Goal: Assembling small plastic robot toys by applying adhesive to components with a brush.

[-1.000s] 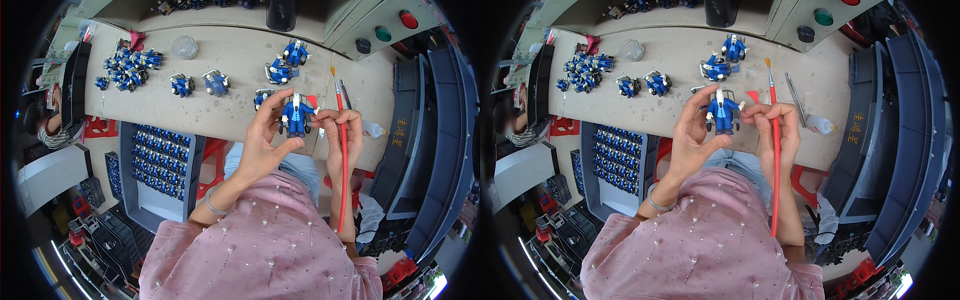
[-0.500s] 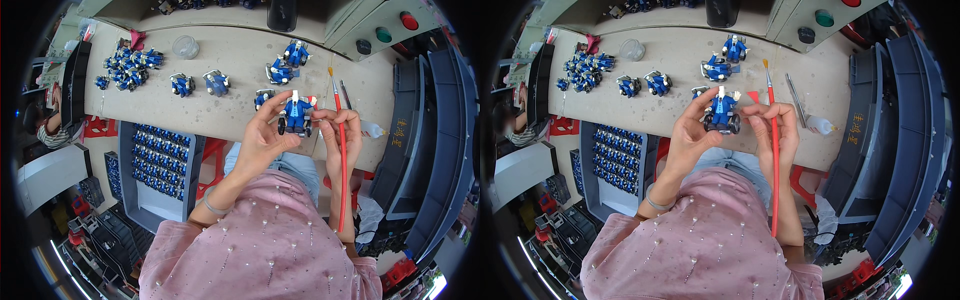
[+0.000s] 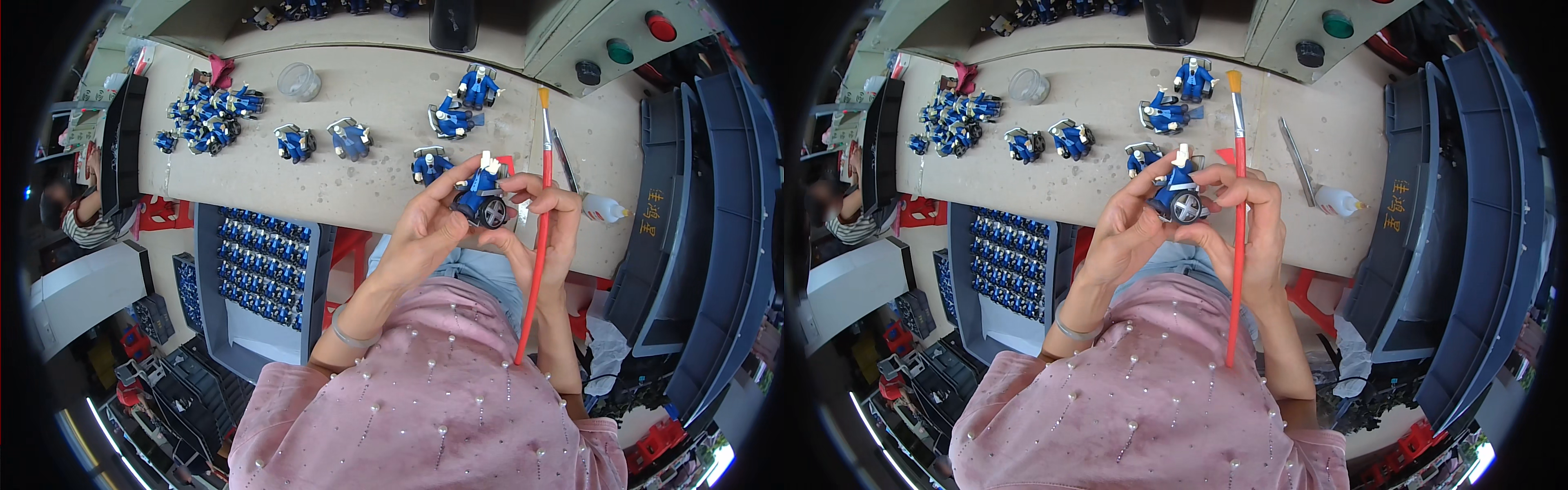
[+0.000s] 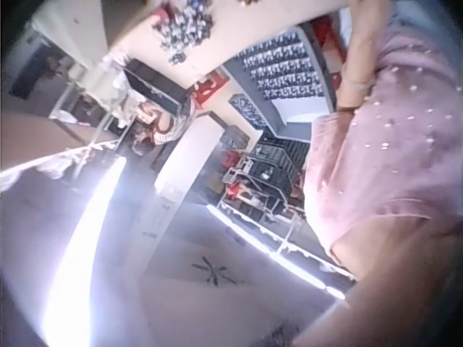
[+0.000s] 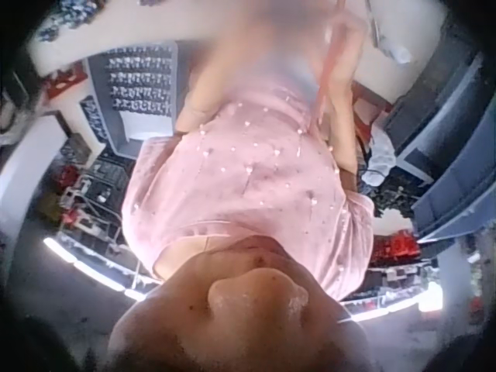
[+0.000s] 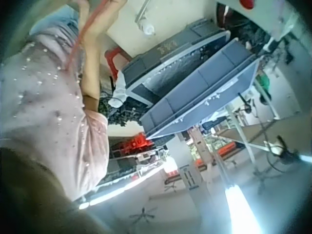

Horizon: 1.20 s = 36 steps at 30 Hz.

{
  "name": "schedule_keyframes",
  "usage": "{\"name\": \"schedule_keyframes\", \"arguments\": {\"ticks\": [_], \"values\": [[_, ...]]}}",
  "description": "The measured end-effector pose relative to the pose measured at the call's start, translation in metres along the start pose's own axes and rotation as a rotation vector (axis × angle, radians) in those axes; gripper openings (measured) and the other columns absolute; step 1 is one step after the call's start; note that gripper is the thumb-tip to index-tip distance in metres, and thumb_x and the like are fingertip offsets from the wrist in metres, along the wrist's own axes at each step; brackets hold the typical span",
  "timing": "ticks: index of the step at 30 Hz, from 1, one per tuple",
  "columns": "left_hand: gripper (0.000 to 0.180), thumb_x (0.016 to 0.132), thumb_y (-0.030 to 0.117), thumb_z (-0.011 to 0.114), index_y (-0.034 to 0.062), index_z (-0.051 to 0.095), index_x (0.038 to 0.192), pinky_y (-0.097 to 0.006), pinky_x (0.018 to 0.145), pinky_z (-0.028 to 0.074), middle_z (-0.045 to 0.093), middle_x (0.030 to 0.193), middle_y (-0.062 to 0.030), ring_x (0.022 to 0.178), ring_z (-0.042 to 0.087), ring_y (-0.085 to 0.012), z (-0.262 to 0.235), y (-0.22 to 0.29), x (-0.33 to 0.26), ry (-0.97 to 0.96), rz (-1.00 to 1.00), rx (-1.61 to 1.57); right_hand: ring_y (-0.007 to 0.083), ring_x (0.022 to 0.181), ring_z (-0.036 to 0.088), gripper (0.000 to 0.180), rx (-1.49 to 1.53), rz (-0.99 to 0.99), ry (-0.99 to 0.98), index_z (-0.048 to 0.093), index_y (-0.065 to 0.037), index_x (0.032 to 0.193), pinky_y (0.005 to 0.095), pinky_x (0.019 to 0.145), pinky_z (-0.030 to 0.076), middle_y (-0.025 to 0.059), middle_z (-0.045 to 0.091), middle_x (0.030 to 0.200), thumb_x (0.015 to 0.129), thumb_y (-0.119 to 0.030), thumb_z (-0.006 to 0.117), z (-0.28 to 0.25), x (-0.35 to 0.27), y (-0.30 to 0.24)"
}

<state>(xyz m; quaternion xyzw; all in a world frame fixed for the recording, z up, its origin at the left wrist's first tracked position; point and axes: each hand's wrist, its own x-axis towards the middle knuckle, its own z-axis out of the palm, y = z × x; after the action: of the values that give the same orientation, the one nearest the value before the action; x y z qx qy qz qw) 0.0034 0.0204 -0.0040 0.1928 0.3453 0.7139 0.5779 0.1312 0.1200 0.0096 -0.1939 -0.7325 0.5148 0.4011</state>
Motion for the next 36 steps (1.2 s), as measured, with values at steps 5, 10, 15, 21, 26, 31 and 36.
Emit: {"name": "schedule_keyframes", "arguments": {"ticks": [5,10,15,21,26,31,36], "values": [[0.066,0.092,0.02,0.059,0.0019,0.024,0.146,-0.038,0.096,0.046,0.046,0.133,-0.0132,0.119,0.051,-0.0242,-0.001,-0.003,0.001,-0.099,0.002,-0.181,0.0182,0.085,0.057,0.051,-0.057,-0.009,-0.008,0.041,-0.006,0.099,0.0277,0.072,0.049,0.0132,0.065,0.1,0.068,-0.011,0.082,0.003,0.005,-0.005],[0.07,0.09,0.019,0.061,0.0065,0.022,0.147,-0.044,0.098,0.047,0.041,0.139,-0.013,0.123,0.048,-0.0267,-0.002,-0.005,0.003,-0.095,-0.04,-0.242,0.0187,0.083,0.058,0.043,-0.029,-0.023,0.008,0.045,-0.004,0.096,0.027,0.069,0.051,0.0129,0.065,0.097,0.071,-0.011,0.08,0.002,0.004,-0.001],[0.072,0.089,0.018,0.063,0.0067,0.021,0.147,-0.043,0.099,0.047,0.04,0.139,-0.0133,0.124,0.047,-0.0284,0.002,-0.007,0.006,-0.091,-0.019,-0.268,0.0184,0.083,0.058,0.039,0.021,-0.012,0.037,0.045,-0.003,0.097,0.027,0.069,0.051,0.0145,0.064,0.096,0.075,-0.009,0.077,0.003,0.004,0.002],[0.074,0.088,0.02,0.064,0.0085,0.021,0.147,-0.042,0.1,0.046,0.036,0.143,-0.0122,0.125,0.046,-0.0308,0.008,-0.009,0.007,-0.038,-0.012,-0.252,0.018,0.079,0.06,0.036,0.028,0.009,0.05,0.045,-0.002,0.098,0.0272,0.07,0.051,0.016,0.063,0.094,0.077,-0.006,0.074,0.002,0.004,0.003],[0.072,0.089,0.019,0.062,0.0088,0.021,0.147,-0.043,0.1,0.045,0.03,0.148,-0.0084,0.125,0.046,-0.0324,0.007,-0.01,0.008,-0.096,-0.022,-0.26,0.0182,0.078,0.061,0.035,0.073,0.052,0.063,0.045,-0.002,0.098,0.0276,0.07,0.051,0.016,0.063,0.093,0.077,-0.005,0.074,0.002,0.002,0.003],[0.072,0.088,0.016,0.064,0.0074,0.023,0.147,-0.044,0.101,0.045,0.028,0.149,-0.0098,0.125,0.047,-0.0278,0.005,-0.012,0.006,-0.044,-0.015,-0.284,0.0211,0.087,0.057,0.035,0.031,-0.01,0.015,0.046,-0.002,0.097,0.029,0.071,0.051,0.0156,0.064,0.096,0.076,-0.004,0.074,-0.001,0.003,0.007],[0.071,0.087,0.013,0.065,0.0071,0.026,0.146,-0.045,0.102,0.044,0.028,0.148,-0.011,0.125,0.047,-0.0264,0.0,-0.012,0.006,-0.073,-0.037,-0.368,0.0218,0.088,0.055,0.039,0.086,0.029,0.011,0.046,-0.003,0.097,0.0285,0.074,0.049,0.0152,0.065,0.097,0.074,-0.007,0.077,0.001,0.005,0.0]]}}
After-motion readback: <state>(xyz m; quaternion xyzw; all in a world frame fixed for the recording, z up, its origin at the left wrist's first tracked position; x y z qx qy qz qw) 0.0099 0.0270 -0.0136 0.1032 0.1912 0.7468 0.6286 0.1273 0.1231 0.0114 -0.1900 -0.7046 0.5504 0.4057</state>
